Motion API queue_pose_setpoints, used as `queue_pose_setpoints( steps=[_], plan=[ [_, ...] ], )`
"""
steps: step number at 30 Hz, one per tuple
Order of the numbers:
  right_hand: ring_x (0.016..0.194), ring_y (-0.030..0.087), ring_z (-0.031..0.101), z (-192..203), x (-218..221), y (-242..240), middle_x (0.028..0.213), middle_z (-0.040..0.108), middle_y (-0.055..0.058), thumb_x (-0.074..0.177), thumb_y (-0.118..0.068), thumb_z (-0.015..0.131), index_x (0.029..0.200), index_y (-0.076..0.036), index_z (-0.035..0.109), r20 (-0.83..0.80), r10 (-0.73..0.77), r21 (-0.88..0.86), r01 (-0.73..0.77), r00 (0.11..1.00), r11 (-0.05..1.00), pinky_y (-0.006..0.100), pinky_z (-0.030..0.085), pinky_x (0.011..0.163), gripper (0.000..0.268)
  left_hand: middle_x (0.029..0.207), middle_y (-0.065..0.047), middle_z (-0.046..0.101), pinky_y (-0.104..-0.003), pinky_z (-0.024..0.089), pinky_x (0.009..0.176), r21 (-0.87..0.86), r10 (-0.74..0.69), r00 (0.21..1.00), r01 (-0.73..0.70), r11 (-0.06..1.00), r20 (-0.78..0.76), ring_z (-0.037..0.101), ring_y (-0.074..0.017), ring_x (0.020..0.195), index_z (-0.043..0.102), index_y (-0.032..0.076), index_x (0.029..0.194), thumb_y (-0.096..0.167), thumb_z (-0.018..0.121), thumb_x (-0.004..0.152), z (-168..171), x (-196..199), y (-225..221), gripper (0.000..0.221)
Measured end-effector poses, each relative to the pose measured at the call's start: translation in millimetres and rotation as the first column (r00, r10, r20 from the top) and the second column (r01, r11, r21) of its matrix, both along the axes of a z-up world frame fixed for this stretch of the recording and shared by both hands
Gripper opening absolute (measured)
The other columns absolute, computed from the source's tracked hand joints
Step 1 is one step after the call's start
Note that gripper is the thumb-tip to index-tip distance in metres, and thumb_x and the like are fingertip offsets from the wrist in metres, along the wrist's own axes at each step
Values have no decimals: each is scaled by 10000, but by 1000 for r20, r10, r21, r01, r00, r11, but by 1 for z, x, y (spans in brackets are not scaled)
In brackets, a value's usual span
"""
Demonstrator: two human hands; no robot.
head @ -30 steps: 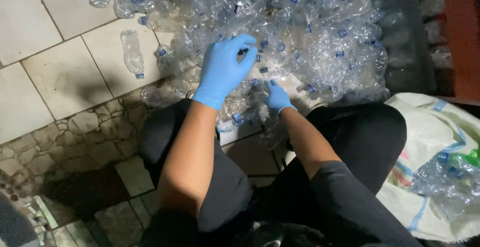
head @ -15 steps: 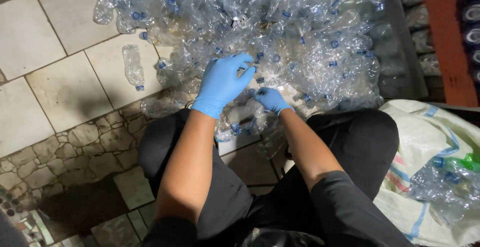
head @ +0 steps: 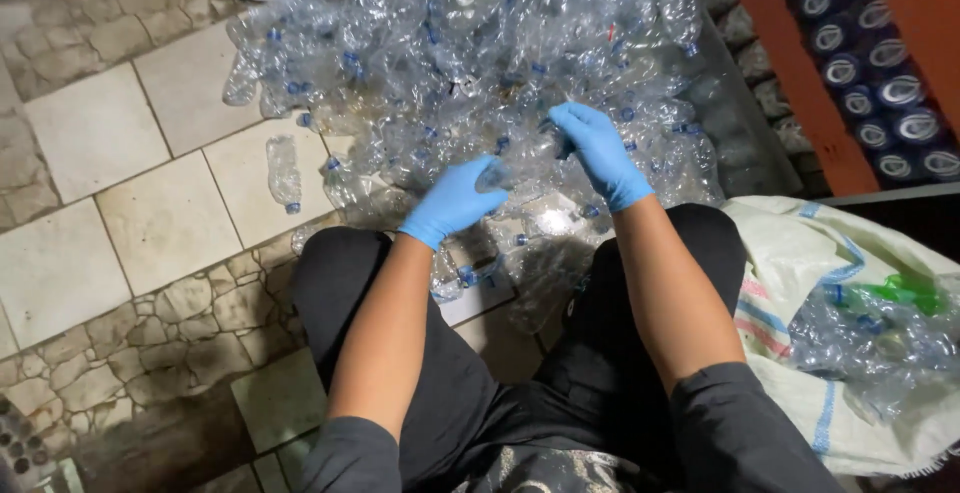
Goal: Manually crushing empty plastic water bottles by hand and placing them into a large recycling bag.
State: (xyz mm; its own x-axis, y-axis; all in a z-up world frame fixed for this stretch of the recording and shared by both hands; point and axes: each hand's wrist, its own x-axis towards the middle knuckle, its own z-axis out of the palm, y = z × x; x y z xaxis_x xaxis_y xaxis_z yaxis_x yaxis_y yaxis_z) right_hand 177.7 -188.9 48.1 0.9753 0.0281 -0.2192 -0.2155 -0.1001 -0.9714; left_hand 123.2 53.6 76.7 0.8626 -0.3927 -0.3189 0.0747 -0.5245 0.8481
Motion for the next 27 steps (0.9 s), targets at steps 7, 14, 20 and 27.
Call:
queue_pose_setpoints(
  steps=[7, 14, 20, 27],
  plan=[
    [1198, 267, 613, 13, -63, 16, 1272, 628, 177, 986, -550, 465, 1150, -36, 597, 259, 126, 648, -268, 958, 713, 355, 462, 1021, 556, 1214, -131, 714, -435, 500, 1045, -797, -218, 919, -144, 587, -327, 649, -287, 1140, 680, 45, 1272, 93, 678, 885, -37, -66, -36, 390],
    [1004, 400, 557, 4, -84, 38, 908, 571, 140, 831, -495, 675, 1134, 1, 554, 523, 309, 835, -550, 794, 1, 502, 422, 900, 594, 1359, -356, 558, -609, 506, 856, -810, -785, 509, -586, -17, -352, 562, -532, 1162, 466, 17, 1494, 238, 639, 889, -88, -126, -62, 667],
    [610, 417, 589, -7, -79, 50, 604, 507, 207, 841, -333, 585, 856, 104, 567, 396, 326, 805, -496, 858, 327, 445, 464, 608, 437, 1090, -266, 699, -498, 596, 623, -826, -429, 710, -524, 207, -558, 690, -407, 967, 547, -20, 1380, 251, 587, 978, -107, -128, -62, 486],
    [660, 260, 641, 18, -86, 68, 643, 518, 111, 849, -164, 644, 906, 86, 664, 119, 179, 640, -213, 977, 738, 361, 533, 664, 257, 715, -156, 661, -394, 584, 398, -553, 247, 819, -540, 635, -517, 661, -224, 617, 718, -25, 936, 65, 837, 743, -71, -113, -59, 245]
  ],
)
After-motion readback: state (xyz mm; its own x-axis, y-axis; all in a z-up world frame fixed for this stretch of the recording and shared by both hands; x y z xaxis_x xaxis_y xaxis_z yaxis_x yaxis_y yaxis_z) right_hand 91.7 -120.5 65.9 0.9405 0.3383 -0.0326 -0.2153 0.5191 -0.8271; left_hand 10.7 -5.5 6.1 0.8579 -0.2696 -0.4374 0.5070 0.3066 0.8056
